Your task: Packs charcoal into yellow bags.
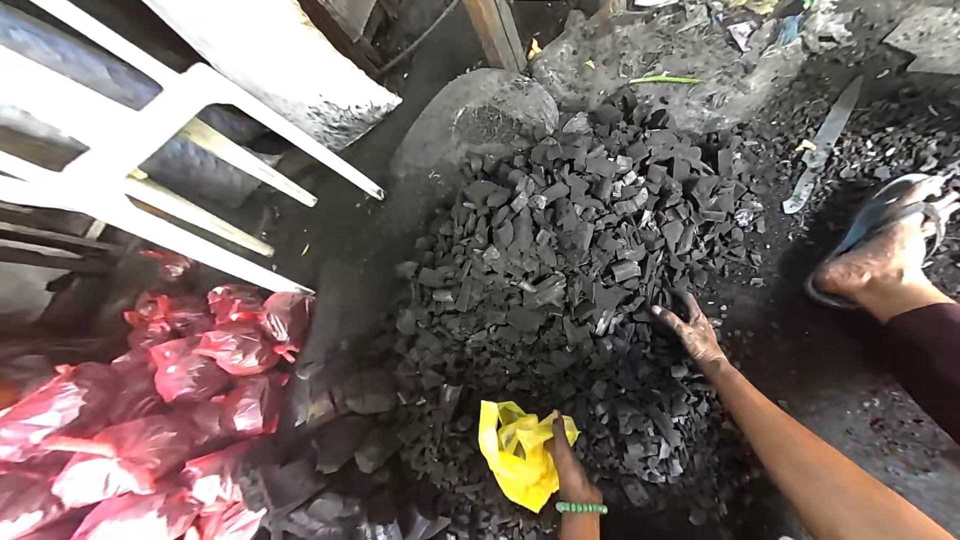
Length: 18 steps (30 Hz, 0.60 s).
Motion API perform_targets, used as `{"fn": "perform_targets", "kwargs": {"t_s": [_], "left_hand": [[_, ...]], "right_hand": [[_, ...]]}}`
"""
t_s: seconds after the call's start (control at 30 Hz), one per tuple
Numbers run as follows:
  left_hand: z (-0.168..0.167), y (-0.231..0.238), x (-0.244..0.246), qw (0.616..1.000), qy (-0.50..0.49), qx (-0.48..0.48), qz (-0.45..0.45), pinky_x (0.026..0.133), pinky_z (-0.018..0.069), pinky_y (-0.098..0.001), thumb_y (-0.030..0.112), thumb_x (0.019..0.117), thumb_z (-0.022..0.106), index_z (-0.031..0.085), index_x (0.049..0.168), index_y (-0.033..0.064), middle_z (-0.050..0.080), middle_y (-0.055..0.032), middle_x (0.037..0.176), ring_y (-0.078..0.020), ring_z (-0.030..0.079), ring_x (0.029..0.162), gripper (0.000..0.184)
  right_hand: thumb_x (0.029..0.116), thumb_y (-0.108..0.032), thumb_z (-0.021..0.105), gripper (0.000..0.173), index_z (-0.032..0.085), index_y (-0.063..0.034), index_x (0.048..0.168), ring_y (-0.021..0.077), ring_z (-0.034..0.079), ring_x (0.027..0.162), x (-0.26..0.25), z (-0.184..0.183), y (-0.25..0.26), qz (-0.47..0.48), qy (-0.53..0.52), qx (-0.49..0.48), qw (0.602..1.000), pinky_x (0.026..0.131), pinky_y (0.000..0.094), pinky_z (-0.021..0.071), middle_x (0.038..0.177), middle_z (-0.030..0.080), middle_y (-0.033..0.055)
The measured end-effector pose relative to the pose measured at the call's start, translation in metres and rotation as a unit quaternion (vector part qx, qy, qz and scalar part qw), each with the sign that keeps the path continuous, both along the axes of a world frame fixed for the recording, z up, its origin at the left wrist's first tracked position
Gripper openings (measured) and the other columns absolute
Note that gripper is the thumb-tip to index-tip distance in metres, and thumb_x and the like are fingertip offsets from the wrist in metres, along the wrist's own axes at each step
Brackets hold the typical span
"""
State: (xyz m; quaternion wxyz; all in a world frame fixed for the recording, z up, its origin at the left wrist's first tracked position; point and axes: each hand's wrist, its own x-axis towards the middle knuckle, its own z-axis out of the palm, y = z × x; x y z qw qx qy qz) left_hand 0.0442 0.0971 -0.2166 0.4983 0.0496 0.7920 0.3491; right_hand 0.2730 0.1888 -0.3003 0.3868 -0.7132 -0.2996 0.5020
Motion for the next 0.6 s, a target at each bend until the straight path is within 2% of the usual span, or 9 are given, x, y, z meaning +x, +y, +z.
{"fn": "perform_targets", "kwargs": {"t_s": [0.13, 0.17, 0.23, 0.3, 0.37, 0.43, 0.47, 0.5, 0.6], "left_hand": [[0.006, 0.004, 0.000, 0.999, -0.001, 0.021, -0.041, 0.103, 0.0400, -0.0588, 0.039, 0.1073, 0.049, 0.034, 0.156, 0.0086, 0.040, -0.0227, 0.155, -0.0360, 0.042, 0.136, 0.060], [0.005, 0.004, -0.001, 0.998, -0.003, 0.026, -0.052, 0.108, 0.0369, -0.0585, 0.038, 0.1075, 0.049, 0.032, 0.158, 0.0089, 0.036, -0.0212, 0.159, -0.0353, 0.039, 0.141, 0.060], [0.000, 0.006, -0.002, 0.998, 0.003, 0.019, -0.066, 0.110, 0.0341, -0.0604, 0.038, 0.1076, 0.049, 0.027, 0.159, 0.0080, 0.031, -0.0218, 0.162, -0.0364, 0.034, 0.145, 0.064], [-0.005, 0.007, -0.004, 0.998, 0.003, 0.008, -0.068, 0.109, 0.0348, -0.0624, 0.041, 0.1072, 0.049, 0.025, 0.160, 0.0078, 0.031, -0.0229, 0.161, -0.0377, 0.034, 0.144, 0.067], [-0.008, 0.008, -0.005, 0.998, -0.005, 0.005, -0.066, 0.108, 0.0364, -0.0622, 0.044, 0.1066, 0.050, 0.026, 0.160, 0.0092, 0.032, -0.0222, 0.161, -0.0374, 0.036, 0.143, 0.068], [-0.008, 0.009, -0.005, 0.998, -0.013, 0.004, -0.060, 0.107, 0.0373, -0.0622, 0.044, 0.1060, 0.051, 0.028, 0.159, 0.0101, 0.035, -0.0215, 0.159, -0.0369, 0.037, 0.142, 0.067], [-0.006, 0.010, -0.006, 0.998, -0.017, -0.003, -0.059, 0.105, 0.0378, -0.0639, 0.045, 0.1058, 0.050, 0.029, 0.159, 0.0105, 0.036, -0.0218, 0.159, -0.0378, 0.038, 0.141, 0.067], [-0.005, 0.009, -0.007, 0.998, -0.020, -0.013, -0.056, 0.102, 0.0392, -0.0660, 0.046, 0.1054, 0.050, 0.030, 0.159, 0.0116, 0.037, -0.0224, 0.157, -0.0393, 0.040, 0.139, 0.067], [-0.005, 0.008, -0.015, 0.997, -0.040, -0.041, -0.055, 0.093, 0.0423, -0.0686, 0.052, 0.1040, 0.049, 0.031, 0.159, 0.0168, 0.039, -0.0234, 0.155, -0.0429, 0.043, 0.134, 0.068]], "right_hand": [[0.1052, -0.026, 0.058, 0.044, 0.052, -0.0038, 0.143, 0.0312, 0.059, 0.121, 0.008, 0.006, 0.003, 0.017, 0.082, 0.020, 0.996, 0.104, 0.0531, 0.0456, 0.137, 0.059, 0.0217], [0.1053, -0.028, 0.058, 0.042, 0.055, -0.0032, 0.139, 0.0318, 0.058, 0.123, 0.006, 0.005, 0.005, 0.023, 0.075, 0.013, 0.997, 0.105, 0.0544, 0.0444, 0.137, 0.059, 0.0216], [0.1023, -0.037, 0.064, 0.056, 0.052, -0.0063, 0.147, 0.0441, 0.049, 0.134, -0.006, 0.000, 0.012, 0.025, 0.039, -0.020, 0.999, 0.108, 0.0661, 0.0389, 0.149, 0.049, 0.0275], [0.0999, -0.043, 0.066, 0.064, 0.048, -0.0124, 0.153, 0.0479, 0.042, 0.140, -0.018, -0.002, 0.012, 0.017, 0.025, -0.045, 0.999, 0.110, 0.0695, 0.0348, 0.156, 0.041, 0.0282], [0.1015, -0.037, 0.065, 0.056, 0.053, -0.0059, 0.147, 0.0442, 0.050, 0.131, -0.020, 0.006, 0.008, 0.022, 0.048, -0.051, 0.997, 0.106, 0.0645, 0.0404, 0.148, 0.049, 0.0286], [0.1039, -0.028, 0.062, 0.040, 0.061, 0.0010, 0.131, 0.0341, 0.060, 0.107, -0.015, 0.013, 0.004, 0.051, 0.070, -0.030, 0.996, 0.094, 0.0549, 0.0476, 0.124, 0.062, 0.0256], [0.1044, -0.025, 0.060, 0.035, 0.063, 0.0015, 0.127, 0.0302, 0.060, 0.105, -0.011, 0.015, 0.003, 0.073, 0.085, -0.023, 0.993, 0.093, 0.0515, 0.0479, 0.120, 0.064, 0.0228], [0.1045, -0.024, 0.060, 0.033, 0.064, 0.0010, 0.126, 0.0272, 0.061, 0.104, -0.009, 0.018, 0.003, 0.088, 0.095, -0.021, 0.991, 0.094, 0.0488, 0.0483, 0.118, 0.065, 0.0205], [0.1054, -0.027, 0.058, 0.042, 0.057, -0.0029, 0.139, 0.0253, 0.060, 0.115, -0.013, 0.034, 0.006, 0.093, 0.130, -0.046, 0.986, 0.100, 0.0465, 0.0470, 0.131, 0.062, 0.0186]]}}
